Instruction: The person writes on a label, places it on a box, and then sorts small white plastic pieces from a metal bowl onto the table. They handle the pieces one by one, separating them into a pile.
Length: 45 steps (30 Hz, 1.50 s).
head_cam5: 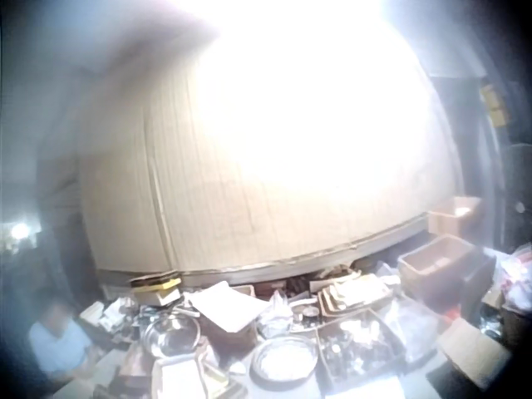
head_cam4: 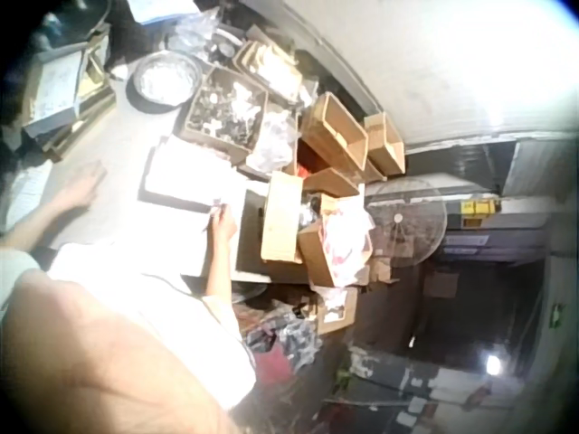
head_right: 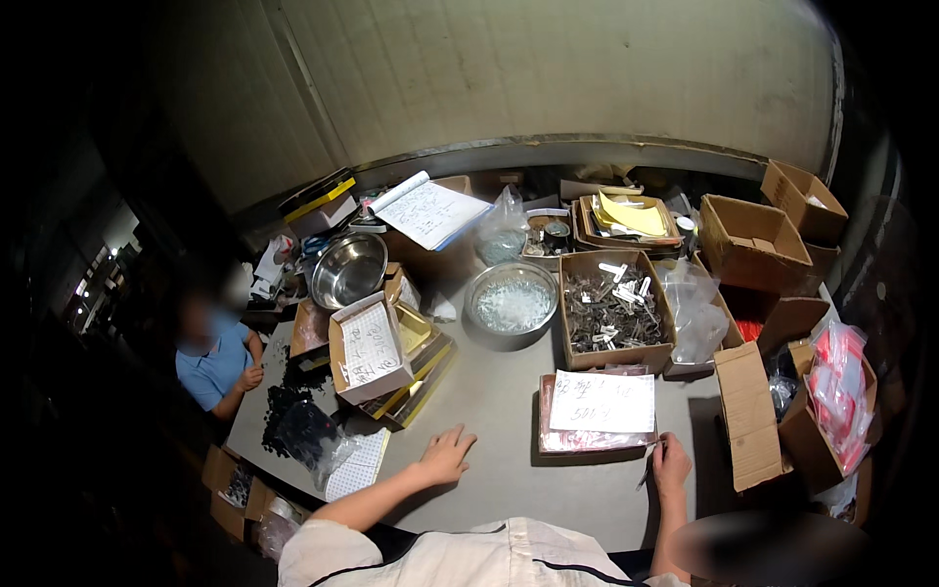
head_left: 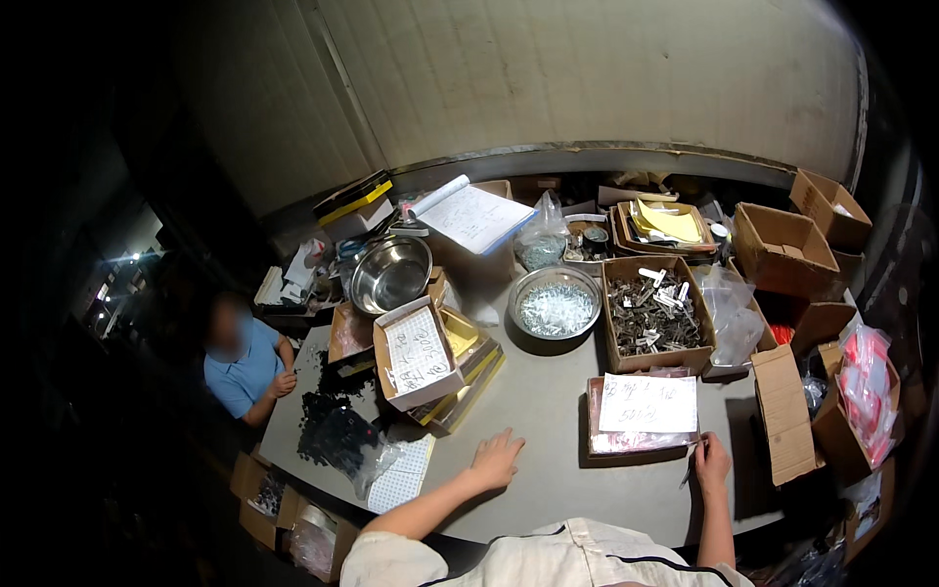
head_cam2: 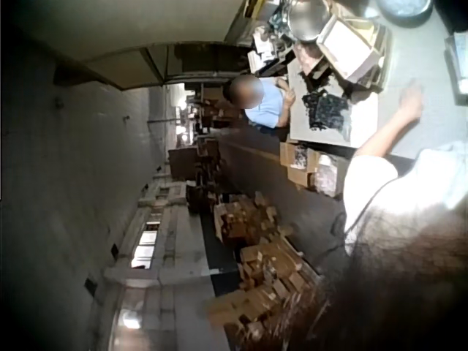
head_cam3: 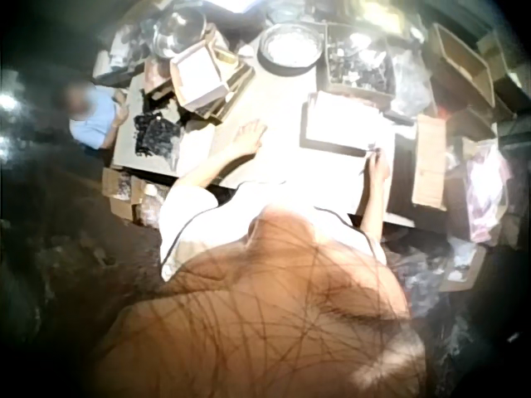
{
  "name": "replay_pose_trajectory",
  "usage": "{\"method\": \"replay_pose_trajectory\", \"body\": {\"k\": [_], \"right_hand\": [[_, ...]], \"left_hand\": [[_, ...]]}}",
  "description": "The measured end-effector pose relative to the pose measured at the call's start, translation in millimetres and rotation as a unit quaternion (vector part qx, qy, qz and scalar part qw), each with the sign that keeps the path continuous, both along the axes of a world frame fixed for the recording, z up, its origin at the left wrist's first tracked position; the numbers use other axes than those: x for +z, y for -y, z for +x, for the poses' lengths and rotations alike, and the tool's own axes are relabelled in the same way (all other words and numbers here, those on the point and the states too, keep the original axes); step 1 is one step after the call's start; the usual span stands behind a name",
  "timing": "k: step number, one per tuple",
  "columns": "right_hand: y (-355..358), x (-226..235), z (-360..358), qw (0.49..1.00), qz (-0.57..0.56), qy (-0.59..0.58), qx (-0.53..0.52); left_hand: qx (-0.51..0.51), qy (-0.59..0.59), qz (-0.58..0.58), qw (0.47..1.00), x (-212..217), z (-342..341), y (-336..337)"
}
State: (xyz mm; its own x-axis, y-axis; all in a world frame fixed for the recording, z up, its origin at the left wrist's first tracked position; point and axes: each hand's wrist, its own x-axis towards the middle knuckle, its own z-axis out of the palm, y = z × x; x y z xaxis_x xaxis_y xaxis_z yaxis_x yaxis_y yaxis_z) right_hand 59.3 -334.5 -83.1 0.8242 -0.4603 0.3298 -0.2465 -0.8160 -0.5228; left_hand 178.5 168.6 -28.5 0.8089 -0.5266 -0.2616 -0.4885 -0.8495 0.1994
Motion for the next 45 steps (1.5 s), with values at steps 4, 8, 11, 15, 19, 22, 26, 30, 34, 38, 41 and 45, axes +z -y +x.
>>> {"method": "replay_pose_trajectory", "body": {"k": [4,8,11,15,19,22,26,30,34,38,41,45], "right_hand": [[22,10,18,0.999,-0.003,0.033,0.01],[20,2,41,0.995,-0.099,0.004,0.021],[13,-5,58,0.996,-0.092,-0.016,-0.002],[17,-6,59,0.998,-0.062,-0.004,0.022],[14,1,59,1.0,-0.015,-0.001,0.025],[15,2,59,1.0,-0.006,-0.003,0.024],[16,4,58,1.0,-0.004,-0.002,0.03],[21,-5,58,0.999,-0.007,0.021,0.037],[19,-4,58,0.998,-0.013,0.038,0.043],[19,-3,58,0.999,-0.012,0.036,0.035],[18,-2,58,0.998,-0.014,0.037,0.038],[16,-1,56,0.999,-0.017,0.039,0.034]], "left_hand": [[0.05,0.14,-0.073,0.986,-19,-41,-15],[0.098,0.184,-0.098,0.973,-30,-55,-7],[0.112,0.175,-0.096,0.974,-27,-57,-4],[0.12,0.168,-0.105,0.973,-27,-57,-10],[0.125,0.16,-0.124,0.971,-29,-55,-13],[0.123,0.163,-0.123,0.971,-30,-55,-14],[0.121,0.173,-0.127,0.969,-34,-55,-14],[0.117,0.184,-0.133,0.967,-35,-56,-13],[0.117,0.199,-0.137,0.963,-36,-58,-15],[0.115,0.206,-0.143,0.961,-35,-58,-13],[0.118,0.21,-0.142,0.96,-36,-59,-13],[0.12,0.22,-0.14,0.958,-41,-61,-12]]}}
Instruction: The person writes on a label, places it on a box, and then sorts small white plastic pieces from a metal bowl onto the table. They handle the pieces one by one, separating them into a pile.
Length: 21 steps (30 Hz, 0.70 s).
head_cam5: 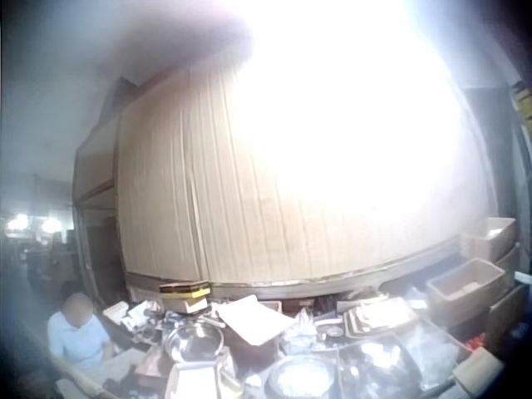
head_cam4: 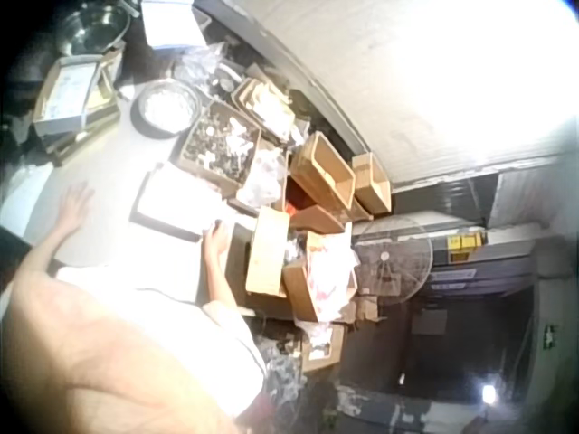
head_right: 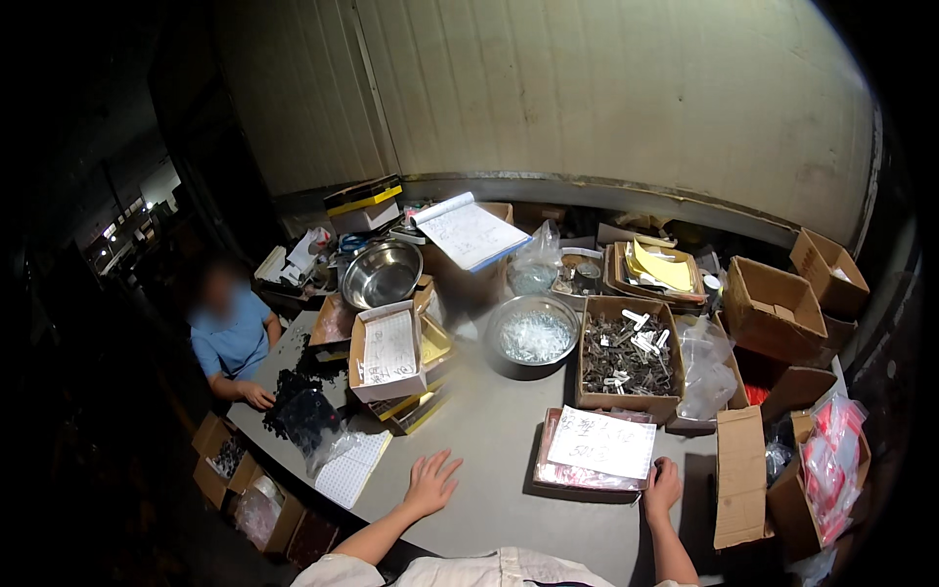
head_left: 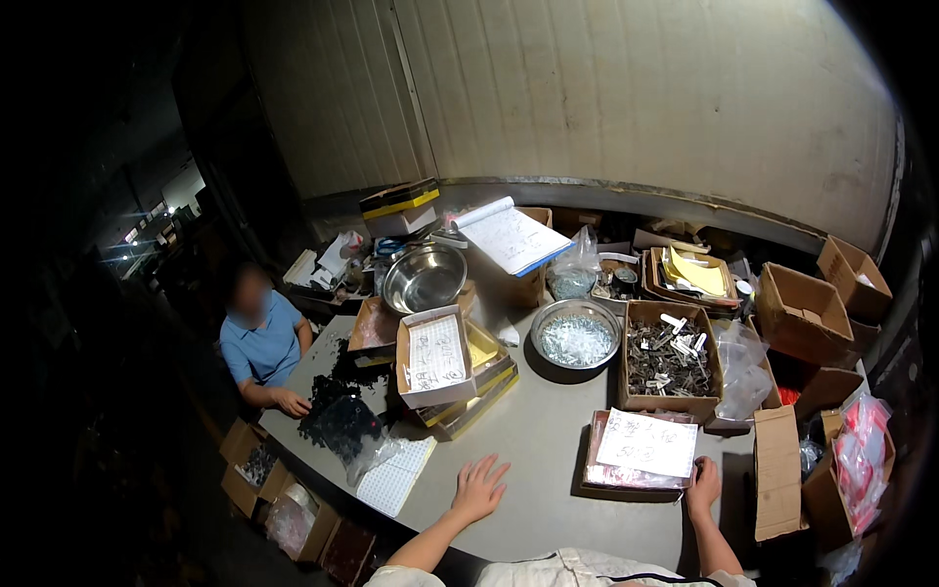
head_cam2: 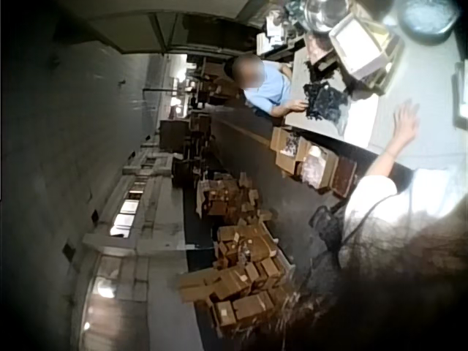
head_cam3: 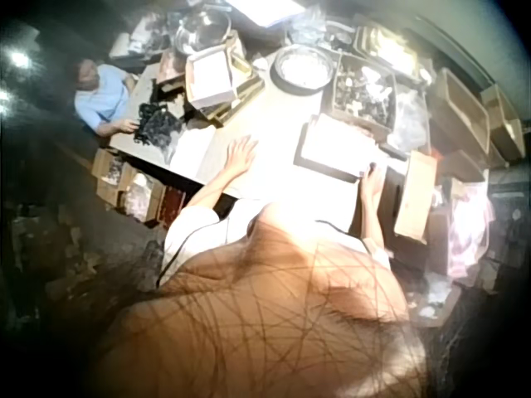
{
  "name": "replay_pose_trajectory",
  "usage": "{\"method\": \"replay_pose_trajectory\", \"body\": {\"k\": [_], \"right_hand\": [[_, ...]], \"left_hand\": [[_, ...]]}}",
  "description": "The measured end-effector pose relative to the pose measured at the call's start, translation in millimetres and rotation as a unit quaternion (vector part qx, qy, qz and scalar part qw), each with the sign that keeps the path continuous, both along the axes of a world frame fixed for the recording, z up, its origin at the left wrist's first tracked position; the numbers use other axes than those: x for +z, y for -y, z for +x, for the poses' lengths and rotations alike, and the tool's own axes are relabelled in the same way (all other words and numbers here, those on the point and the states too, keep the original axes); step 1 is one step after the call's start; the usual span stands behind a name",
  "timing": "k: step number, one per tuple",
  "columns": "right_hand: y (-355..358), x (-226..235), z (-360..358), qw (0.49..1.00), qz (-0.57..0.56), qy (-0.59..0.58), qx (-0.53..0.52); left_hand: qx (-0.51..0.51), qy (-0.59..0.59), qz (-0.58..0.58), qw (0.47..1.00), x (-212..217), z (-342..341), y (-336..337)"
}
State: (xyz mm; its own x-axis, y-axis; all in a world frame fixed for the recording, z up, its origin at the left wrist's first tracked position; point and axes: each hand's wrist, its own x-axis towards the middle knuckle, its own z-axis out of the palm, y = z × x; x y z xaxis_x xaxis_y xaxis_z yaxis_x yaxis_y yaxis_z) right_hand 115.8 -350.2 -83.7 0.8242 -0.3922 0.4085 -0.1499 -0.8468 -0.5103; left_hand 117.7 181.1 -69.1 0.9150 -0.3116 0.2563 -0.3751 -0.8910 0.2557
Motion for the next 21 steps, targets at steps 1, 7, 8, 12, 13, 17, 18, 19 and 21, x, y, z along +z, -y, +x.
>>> {"method": "replay_pose_trajectory", "body": {"k": [1,7,8,12,13,17,18,19,21], "right_hand": [[1,-1,0,1.0,-0.001,-0.003,-0.001],[3,-3,-1,1.0,-0.006,0.006,0.003],[3,-3,-1,1.0,-0.005,0.004,0.003],[2,-3,-1,1.0,-0.001,0.002,0.003],[2,-2,-1,1.0,-0.003,0.004,0.004],[2,0,-1,1.0,0.001,0.001,0.005],[2,1,-1,1.0,0.003,-0.001,0.004],[2,1,-1,1.0,0.005,-0.004,0.003],[2,0,0,1.0,0.009,-0.002,0.0]], "left_hand": [[0.001,0.001,0.001,1.0,0,1,1],[0.0,0.009,0.002,1.0,4,-1,3],[0.0,0.009,0.003,1.0,4,-1,3],[-0.001,0.006,0.004,1.0,6,-1,3],[-0.001,0.005,0.003,1.0,7,-1,3],[0.001,-0.006,0.004,1.0,11,0,5],[0.001,-0.009,0.004,1.0,12,0,5],[0.001,-0.012,0.003,1.0,12,0,5],[0.001,-0.012,0.004,1.0,12,0,5]]}}
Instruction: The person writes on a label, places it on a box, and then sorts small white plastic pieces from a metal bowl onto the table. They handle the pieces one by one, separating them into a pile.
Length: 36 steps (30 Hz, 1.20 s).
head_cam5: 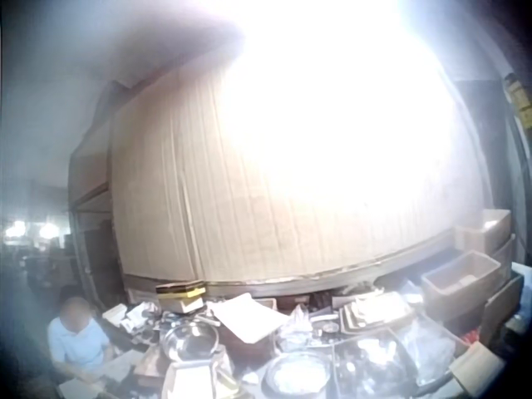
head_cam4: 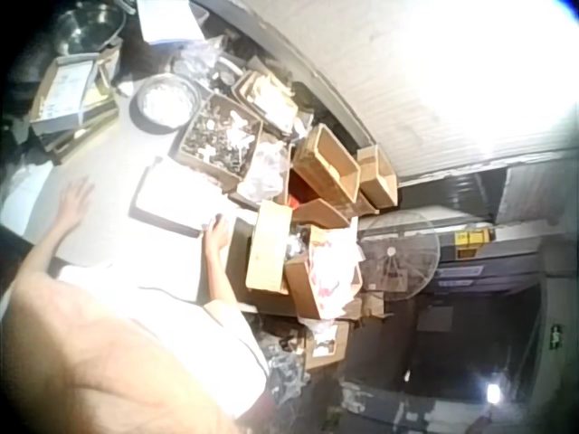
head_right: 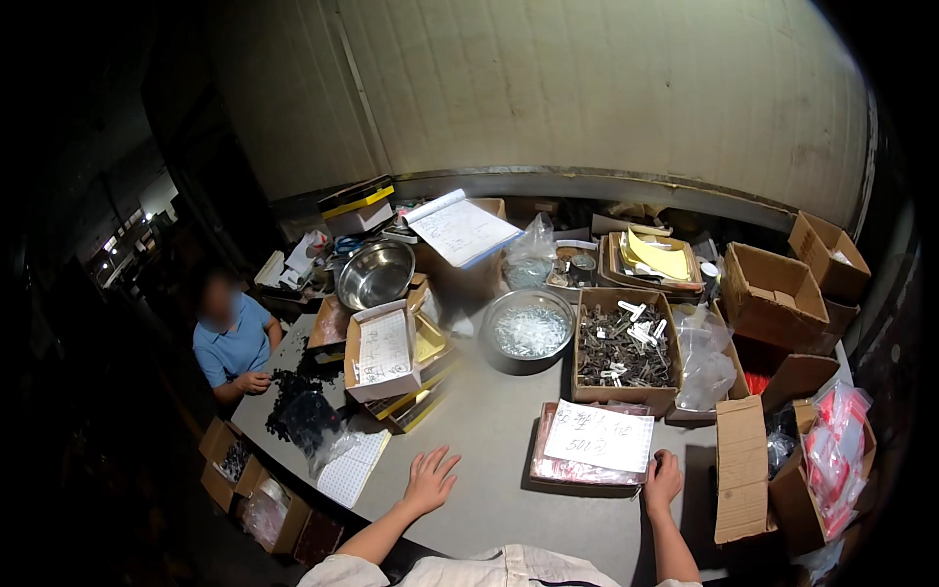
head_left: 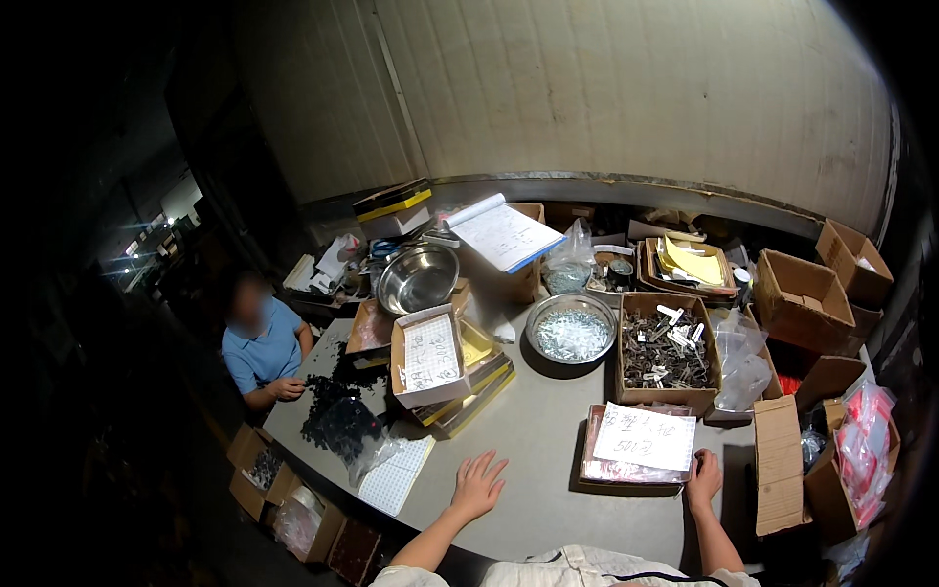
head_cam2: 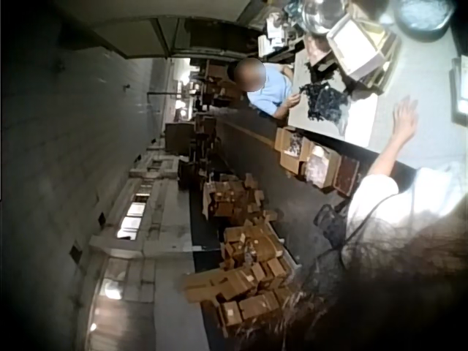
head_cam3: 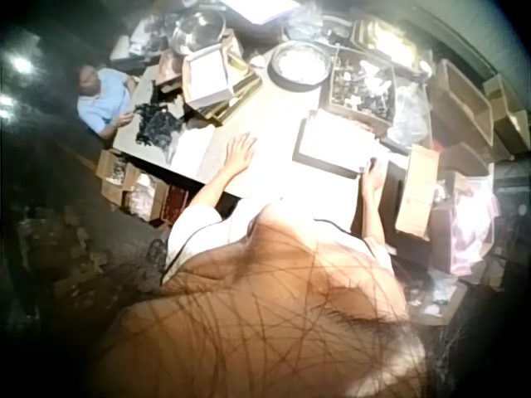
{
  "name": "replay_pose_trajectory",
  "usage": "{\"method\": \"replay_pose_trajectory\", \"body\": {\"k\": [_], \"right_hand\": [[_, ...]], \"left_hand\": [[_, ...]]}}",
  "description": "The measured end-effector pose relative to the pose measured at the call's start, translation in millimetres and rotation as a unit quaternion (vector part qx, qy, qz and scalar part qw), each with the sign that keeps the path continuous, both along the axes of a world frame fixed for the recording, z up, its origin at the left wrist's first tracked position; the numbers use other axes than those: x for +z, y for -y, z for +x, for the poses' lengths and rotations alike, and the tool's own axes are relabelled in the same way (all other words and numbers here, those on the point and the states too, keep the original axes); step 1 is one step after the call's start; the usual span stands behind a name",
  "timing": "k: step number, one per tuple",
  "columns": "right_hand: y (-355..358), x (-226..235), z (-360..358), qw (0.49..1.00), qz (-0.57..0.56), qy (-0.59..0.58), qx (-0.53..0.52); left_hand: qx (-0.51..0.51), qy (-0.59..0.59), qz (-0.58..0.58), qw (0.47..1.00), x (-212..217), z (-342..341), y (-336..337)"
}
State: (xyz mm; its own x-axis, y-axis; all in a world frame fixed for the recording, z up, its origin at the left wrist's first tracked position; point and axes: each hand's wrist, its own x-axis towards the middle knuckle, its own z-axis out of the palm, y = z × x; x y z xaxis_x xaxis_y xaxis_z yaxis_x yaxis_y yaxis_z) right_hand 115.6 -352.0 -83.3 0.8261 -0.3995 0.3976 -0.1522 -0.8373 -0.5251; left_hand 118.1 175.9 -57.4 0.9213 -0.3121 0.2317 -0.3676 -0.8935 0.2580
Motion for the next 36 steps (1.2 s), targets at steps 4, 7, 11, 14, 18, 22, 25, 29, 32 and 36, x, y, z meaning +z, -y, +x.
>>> {"method": "replay_pose_trajectory", "body": {"k": [4,7,11,14,18,22,25,29,32,36], "right_hand": [[2.1,-3.7,0.9,1.0,0.002,0.003,0.0],[3.4,-5.5,1.5,1.0,0.001,0.005,0.005],[2.9,-5.1,1.2,1.0,0.006,-0.005,0.002],[3.3,-5.5,2.3,1.0,0.006,-0.01,0.001],[4.7,-7.0,2.6,1.0,0.007,-0.004,0.006],[1.5,-1.7,2.1,1.0,0.012,-0.005,0.008],[0.8,-0.7,2.9,1.0,0.017,-0.005,0.009],[0.9,-0.1,2.7,1.0,0.013,-0.007,0.008],[0.8,0.6,2.9,1.0,0.02,-0.01,0.007],[3.7,-4.2,2.3,1.0,0.014,-0.02,0.002]], "left_hand": [[-0.003,-0.005,-0.002,1.0,1.3,1.5,0.4],[-0.002,-0.01,0.001,1.0,1.1,2.0,0.0],[-0.001,-0.018,0.006,1.0,0.5,2.7,-1.0],[0.002,-0.023,0.014,1.0,3.7,2.8,0.5],[0.001,-0.028,0.015,1.0,3.3,4.7,0.6],[-0.001,-0.031,0.017,0.999,5.4,5.0,-0.2],[-0.003,-0.034,0.017,0.999,4.0,4.9,-1.5],[-0.001,-0.039,0.021,0.999,3.9,4.9,-1.6],[0.0,-0.042,0.022,0.999,3.2,4.1,-1.1],[-0.001,-0.044,0.02,0.999,3.0,4.4,-1.6]]}}
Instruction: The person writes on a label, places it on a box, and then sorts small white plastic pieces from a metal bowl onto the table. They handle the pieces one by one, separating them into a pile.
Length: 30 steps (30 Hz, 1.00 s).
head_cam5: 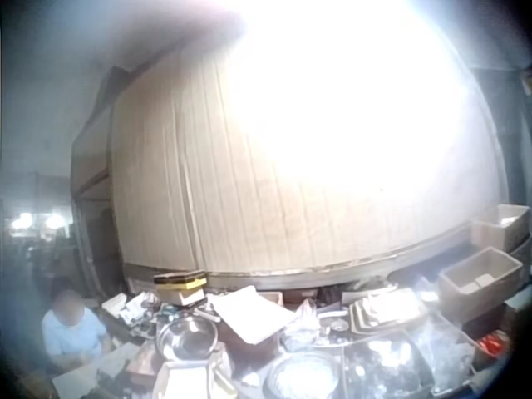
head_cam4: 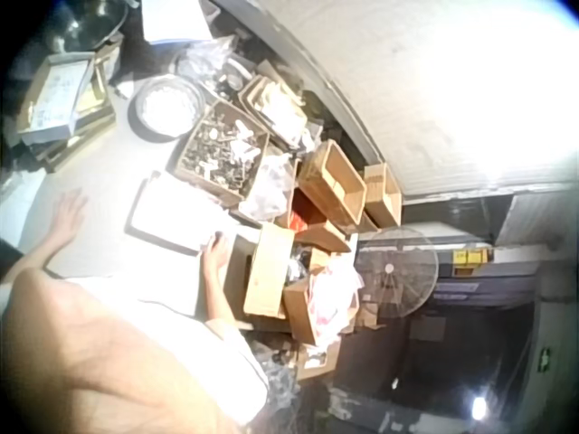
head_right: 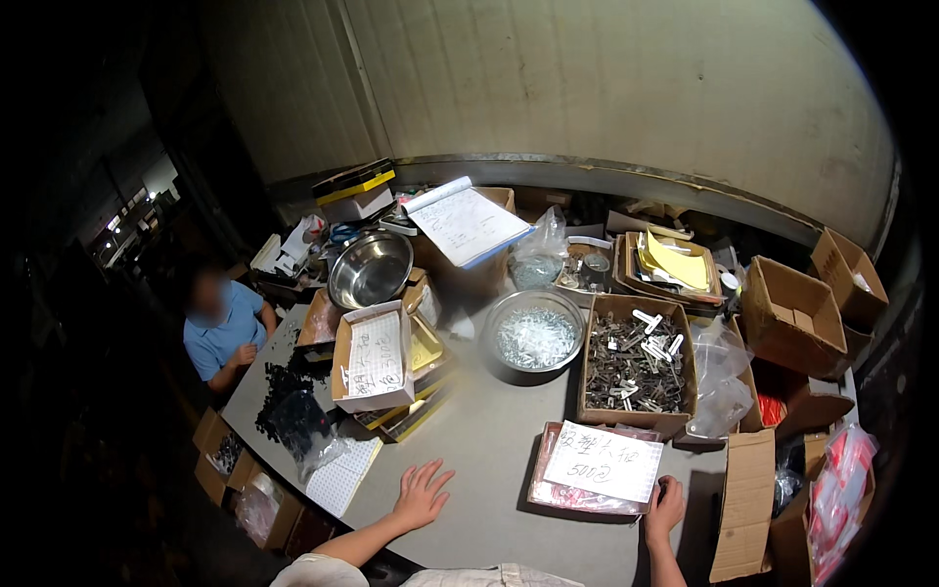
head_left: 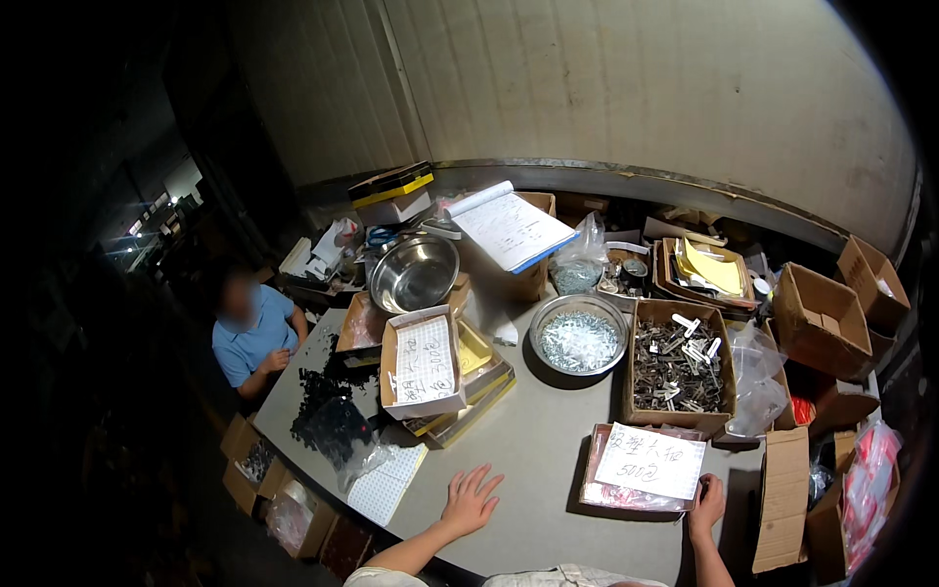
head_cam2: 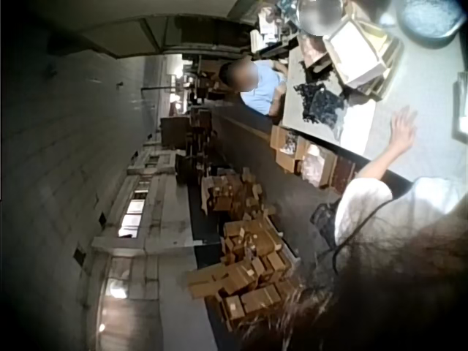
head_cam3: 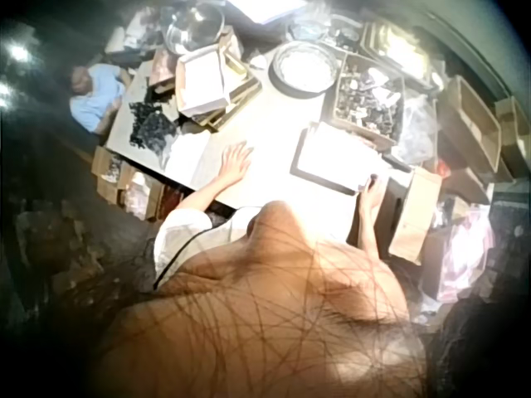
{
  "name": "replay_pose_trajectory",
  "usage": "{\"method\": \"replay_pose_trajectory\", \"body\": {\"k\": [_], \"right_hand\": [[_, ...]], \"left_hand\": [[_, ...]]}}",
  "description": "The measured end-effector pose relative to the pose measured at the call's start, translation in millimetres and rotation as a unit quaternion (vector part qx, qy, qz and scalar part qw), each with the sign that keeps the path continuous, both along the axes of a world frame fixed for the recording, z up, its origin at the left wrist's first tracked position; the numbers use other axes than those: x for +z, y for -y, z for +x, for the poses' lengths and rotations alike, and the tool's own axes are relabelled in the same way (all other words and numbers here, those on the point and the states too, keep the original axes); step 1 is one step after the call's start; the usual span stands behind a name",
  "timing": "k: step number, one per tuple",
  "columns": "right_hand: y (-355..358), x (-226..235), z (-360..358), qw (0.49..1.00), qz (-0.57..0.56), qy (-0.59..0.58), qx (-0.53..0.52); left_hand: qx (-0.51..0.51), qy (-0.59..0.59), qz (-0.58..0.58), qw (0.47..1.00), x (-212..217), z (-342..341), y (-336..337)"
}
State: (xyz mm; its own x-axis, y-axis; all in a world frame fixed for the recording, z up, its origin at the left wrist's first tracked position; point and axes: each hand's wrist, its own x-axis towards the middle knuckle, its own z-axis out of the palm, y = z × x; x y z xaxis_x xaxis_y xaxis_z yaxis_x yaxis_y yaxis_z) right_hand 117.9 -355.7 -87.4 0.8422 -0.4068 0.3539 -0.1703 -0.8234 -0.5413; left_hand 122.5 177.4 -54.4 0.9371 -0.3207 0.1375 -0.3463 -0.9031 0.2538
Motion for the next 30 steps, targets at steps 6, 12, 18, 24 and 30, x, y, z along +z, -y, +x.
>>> {"method": "replay_pose_trajectory", "body": {"k": [6,12,18,24,30], "right_hand": [[-0.7,0.2,0.6,1.0,0.008,-0.003,0.0],[-0.2,-0.4,0.8,1.0,0.005,-0.004,-0.001],[-1.5,0.4,-0.2,1.0,-0.007,0.006,0.006],[-0.4,-0.3,-0.2,1.0,-0.006,0.007,0.002],[0.0,-0.3,-0.4,1.0,-0.011,0.006,0.002]], "left_hand": [[0.001,0.004,0.002,1.0,0.2,-0.3,-0.2],[0.001,0.009,-0.002,1.0,-0.5,-0.8,-0.8],[0.0,0.023,-0.012,1.0,-4.3,-1.4,-2.1],[-0.001,0.039,-0.018,0.999,-3.0,-1.5,-1.0],[0.001,0.038,-0.021,0.999,-2.3,-2.5,-0.8]]}}
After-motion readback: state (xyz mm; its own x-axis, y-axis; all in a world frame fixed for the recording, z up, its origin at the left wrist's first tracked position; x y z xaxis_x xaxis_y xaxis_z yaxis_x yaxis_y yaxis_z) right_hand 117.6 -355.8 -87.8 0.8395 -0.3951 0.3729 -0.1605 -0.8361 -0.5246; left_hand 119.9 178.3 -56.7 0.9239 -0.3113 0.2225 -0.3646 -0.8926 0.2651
